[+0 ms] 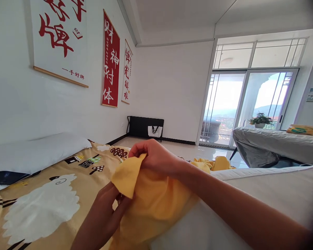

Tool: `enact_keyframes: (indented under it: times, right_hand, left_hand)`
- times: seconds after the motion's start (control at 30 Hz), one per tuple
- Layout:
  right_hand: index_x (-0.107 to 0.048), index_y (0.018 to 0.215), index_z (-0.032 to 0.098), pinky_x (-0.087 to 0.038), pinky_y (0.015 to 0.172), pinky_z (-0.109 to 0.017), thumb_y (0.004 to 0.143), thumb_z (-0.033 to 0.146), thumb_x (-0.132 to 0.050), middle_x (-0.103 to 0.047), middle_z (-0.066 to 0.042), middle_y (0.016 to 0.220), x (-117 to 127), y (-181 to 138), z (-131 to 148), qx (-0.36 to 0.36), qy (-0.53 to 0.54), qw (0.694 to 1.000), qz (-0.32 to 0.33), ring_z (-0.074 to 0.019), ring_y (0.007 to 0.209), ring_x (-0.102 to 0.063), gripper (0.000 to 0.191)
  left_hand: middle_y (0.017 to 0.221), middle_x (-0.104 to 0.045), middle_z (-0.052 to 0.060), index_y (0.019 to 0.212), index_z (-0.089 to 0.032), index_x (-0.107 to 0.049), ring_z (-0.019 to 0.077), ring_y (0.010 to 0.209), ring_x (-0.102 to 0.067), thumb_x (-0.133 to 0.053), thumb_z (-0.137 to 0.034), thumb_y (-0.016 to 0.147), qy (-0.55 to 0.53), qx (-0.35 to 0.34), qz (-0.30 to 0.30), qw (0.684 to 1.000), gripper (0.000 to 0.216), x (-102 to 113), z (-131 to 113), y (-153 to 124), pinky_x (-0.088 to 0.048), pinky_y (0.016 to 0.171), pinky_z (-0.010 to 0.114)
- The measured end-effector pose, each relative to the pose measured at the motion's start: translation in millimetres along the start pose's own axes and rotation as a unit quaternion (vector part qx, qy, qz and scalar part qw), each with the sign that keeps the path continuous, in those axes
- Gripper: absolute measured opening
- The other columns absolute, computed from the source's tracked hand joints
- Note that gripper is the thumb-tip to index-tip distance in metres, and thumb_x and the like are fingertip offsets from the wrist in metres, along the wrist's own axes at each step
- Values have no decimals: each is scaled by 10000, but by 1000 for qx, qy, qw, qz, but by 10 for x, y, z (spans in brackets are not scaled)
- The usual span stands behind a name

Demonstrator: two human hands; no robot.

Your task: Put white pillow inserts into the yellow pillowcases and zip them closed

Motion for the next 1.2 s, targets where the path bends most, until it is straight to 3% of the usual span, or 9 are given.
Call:
enact_keyframes:
  times: [0.07, 0.13, 0.2, 0.23, 0.37, 0.57, 0.83, 1.03, 1.2]
  right_hand:
    - [-645, 711, 148, -439, 628, -211, 578, 230, -781, -635, 17, 722, -16, 3, -22, -5, 19, 1000, 5, -104, 671, -559, 207]
    - [-659, 734, 147, -444, 630, -219, 581, 283, -800, -643, 9, 742, -50, -11, -14, -11, 23, 999, 18, -116, 685, -569, 249]
    - [-667, 768, 150, -438, 614, -218, 606, 316, -796, -641, 9, 739, -103, -42, 18, -15, 4, 999, 35, -120, 683, -566, 265]
    - [-665, 778, 154, -431, 601, -214, 621, 325, -791, -636, 13, 729, -132, -62, 41, -15, -11, 999, 39, -119, 676, -560, 264]
    - [-639, 741, 163, -406, 576, -194, 644, 302, -787, -603, 33, 685, -237, -145, 132, 13, -72, 997, 33, -102, 654, -532, 225]
    - [-666, 821, 182, -433, 628, -214, 695, 337, -754, -651, 17, 775, -294, -243, 240, 28, -111, 992, 57, -123, 712, -576, 218]
    - [-665, 878, 187, -382, 758, -279, 840, 280, -566, -668, -31, 900, 289, -472, 236, 52, -377, 922, 77, -168, 831, -554, 142]
    - [-581, 643, 168, -294, 611, -242, 814, 258, -547, -557, 12, 633, 498, -399, -43, 23, -432, 901, 39, -117, 630, -427, 197]
    - [-526, 604, 174, -266, 583, -242, 862, 232, -475, -504, 6, 591, 687, -393, 34, 27, -447, 885, -126, -110, 589, -400, 269]
  left_hand:
    - [672, -596, -6, 671, -206, -577, 131, 627, -552, -572, -260, 847, -85, -18, -28, 996, 184, 127, -6, -26, -441, 560, 211]
    - [780, -593, 7, 773, -217, -603, 151, 735, -541, -615, -249, 811, -157, -9, -193, 968, 51, 262, 7, -46, -451, 643, 235]
    - [933, -577, 29, 985, -230, -610, 175, 851, -518, -690, -263, 743, -187, 10, -350, 918, 257, 331, 33, -62, -445, 729, 267]
    - [996, -572, 46, 1084, -226, -595, 193, 898, -514, -712, -300, 719, -189, 3, -373, 908, 391, 331, 36, -57, -442, 766, 289]
    - [991, -615, 81, 1005, -197, -649, 251, 943, -554, -638, -345, 771, -142, -82, -277, 947, 277, 231, -34, -23, -462, 801, 359]
    - [955, -619, 70, 897, -202, -641, 233, 935, -567, -567, -231, 828, -166, -23, -271, 948, 105, 107, -196, -35, -450, 786, 336]
    - [844, -594, 51, 849, -203, -623, 220, 892, -550, -595, -237, 800, -194, -84, -209, 955, 66, 240, -192, 82, -463, 798, 339]
    - [756, -567, 7, 804, -176, -592, 150, 720, -517, -632, -396, 783, -202, 77, -108, 970, 225, 350, -392, 512, -407, 609, 230]
    - [723, -561, -16, 829, -175, -557, 142, 661, -517, -649, -516, 734, -285, 193, 3, 939, 366, 281, -587, 823, -413, 588, 231]
Point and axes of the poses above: each hand's wrist, its own y-axis towards the middle knuckle, its own x-axis out of the back of the hand, z = x × y, the point moved 2 cm from there along y, towards the middle knuckle
